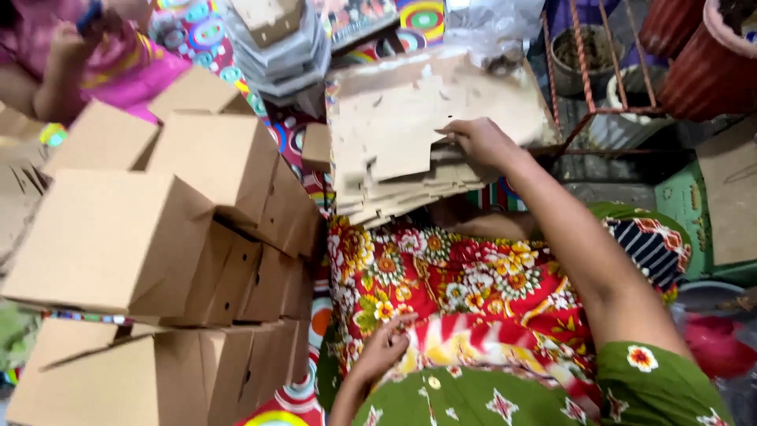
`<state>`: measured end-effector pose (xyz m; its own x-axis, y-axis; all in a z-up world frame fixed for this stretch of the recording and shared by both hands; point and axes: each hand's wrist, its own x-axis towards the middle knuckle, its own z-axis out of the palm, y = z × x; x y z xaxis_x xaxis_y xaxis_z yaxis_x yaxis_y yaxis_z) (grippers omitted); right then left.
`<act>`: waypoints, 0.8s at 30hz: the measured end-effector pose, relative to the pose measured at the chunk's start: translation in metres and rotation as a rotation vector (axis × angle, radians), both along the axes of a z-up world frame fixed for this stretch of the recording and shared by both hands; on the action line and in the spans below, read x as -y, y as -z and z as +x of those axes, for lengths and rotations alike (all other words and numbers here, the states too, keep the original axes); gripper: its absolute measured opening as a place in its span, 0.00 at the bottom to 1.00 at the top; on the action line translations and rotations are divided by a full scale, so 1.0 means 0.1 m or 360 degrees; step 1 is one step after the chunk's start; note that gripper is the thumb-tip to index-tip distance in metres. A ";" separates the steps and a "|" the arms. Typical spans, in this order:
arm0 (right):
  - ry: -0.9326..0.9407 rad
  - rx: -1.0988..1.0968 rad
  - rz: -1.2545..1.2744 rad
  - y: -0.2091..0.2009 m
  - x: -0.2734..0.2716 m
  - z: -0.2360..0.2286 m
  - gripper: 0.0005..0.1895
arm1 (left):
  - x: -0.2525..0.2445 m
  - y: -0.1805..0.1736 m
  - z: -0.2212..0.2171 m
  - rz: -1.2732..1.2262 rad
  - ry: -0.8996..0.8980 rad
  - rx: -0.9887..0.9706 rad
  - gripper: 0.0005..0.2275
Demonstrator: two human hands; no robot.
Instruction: Assembling small cardboard boxes from flat templates by folding and tucking tabs.
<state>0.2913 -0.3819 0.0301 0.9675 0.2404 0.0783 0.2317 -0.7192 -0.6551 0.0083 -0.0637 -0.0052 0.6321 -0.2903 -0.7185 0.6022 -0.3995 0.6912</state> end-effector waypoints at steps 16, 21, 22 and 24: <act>-0.0138 0.0577 -0.0226 -0.24 0.18 -1.29 0.16 | -0.17 0.62 0.03 -0.0164 0.0069 0.0201 0.24; -0.0461 -0.0574 0.0224 -0.39 -0.09 -2.50 0.13 | -0.18 0.83 -0.65 -0.0051 0.0056 -0.0023 0.23; -0.0478 -0.0624 0.0207 -0.44 -0.23 -2.55 0.13 | -0.18 0.84 -0.73 -0.0068 0.0054 -0.0034 0.22; -0.0661 -0.1502 0.0013 -0.56 -0.49 -2.60 0.14 | -0.16 0.84 -0.79 -0.0086 0.0052 -0.0025 0.22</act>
